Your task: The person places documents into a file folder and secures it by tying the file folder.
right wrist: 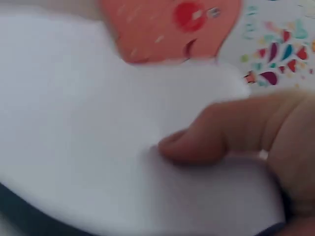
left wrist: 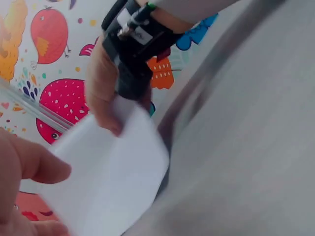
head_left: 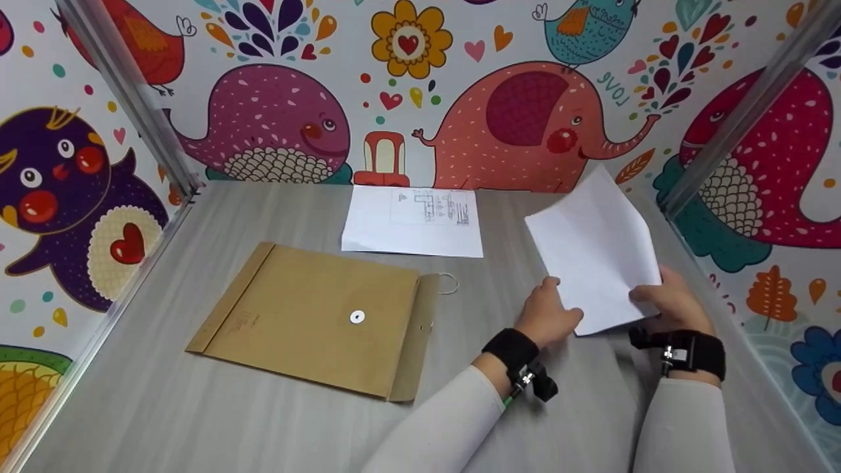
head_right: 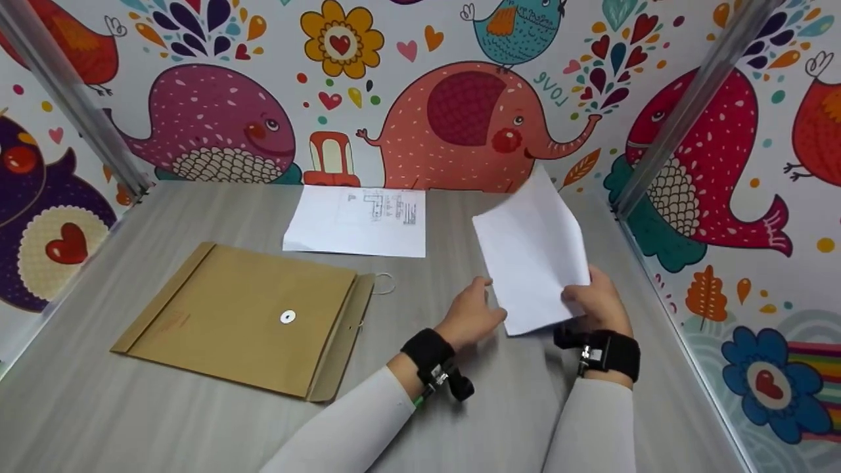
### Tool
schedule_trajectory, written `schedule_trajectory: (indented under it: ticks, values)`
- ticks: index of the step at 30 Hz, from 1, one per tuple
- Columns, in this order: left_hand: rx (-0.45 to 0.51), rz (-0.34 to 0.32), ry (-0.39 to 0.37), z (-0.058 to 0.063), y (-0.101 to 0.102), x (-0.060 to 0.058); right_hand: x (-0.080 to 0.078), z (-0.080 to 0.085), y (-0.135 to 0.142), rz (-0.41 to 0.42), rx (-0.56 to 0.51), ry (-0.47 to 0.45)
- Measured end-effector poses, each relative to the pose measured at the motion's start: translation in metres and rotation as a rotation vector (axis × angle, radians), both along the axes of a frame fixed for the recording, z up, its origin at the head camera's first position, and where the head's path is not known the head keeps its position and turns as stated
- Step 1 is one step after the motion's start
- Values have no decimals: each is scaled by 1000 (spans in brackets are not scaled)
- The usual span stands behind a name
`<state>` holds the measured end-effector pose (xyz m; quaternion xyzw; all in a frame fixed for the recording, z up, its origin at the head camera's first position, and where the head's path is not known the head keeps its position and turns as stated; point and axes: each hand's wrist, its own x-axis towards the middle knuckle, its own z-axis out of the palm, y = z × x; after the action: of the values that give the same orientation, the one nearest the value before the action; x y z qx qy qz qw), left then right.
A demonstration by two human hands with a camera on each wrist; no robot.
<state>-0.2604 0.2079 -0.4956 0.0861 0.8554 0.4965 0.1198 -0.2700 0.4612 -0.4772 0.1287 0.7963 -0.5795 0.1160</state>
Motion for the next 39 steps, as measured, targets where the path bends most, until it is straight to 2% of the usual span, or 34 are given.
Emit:
schedule_trajectory:
  ticks: [4,6,10,12,15,18,21,24,28,32,36,39]
  values:
    - [64,26,-35,-1,-9,-5,1,7,-3,99,-169,167]
    - [72,34,-27,0,-17,-9,2,12,-6,146,-295,228]
    - [66,61,18,11,-48,-18,5,20,-14,240,-378,307]
    - [100,102,41,22,-71,-22,4,23,-21,277,-370,320]
    - [204,152,67,48,-102,-22,3,28,-32,312,-359,328]
    - [317,171,102,75,-130,-15,-1,31,-45,349,-351,331]
    - [356,171,159,87,-155,-6,-5,32,-61,386,-321,324]
    - [393,211,174,82,-180,-2,-9,31,-75,435,-295,318]
    - [454,266,144,65,-205,-7,-11,30,-84,519,-285,308]
    - [429,247,123,54,-221,-16,-13,26,-89,575,-265,280]
    - [384,232,148,52,-234,-24,-14,24,-94,597,-261,247]
    - [354,244,180,54,-244,-28,-15,23,-101,570,-230,243]
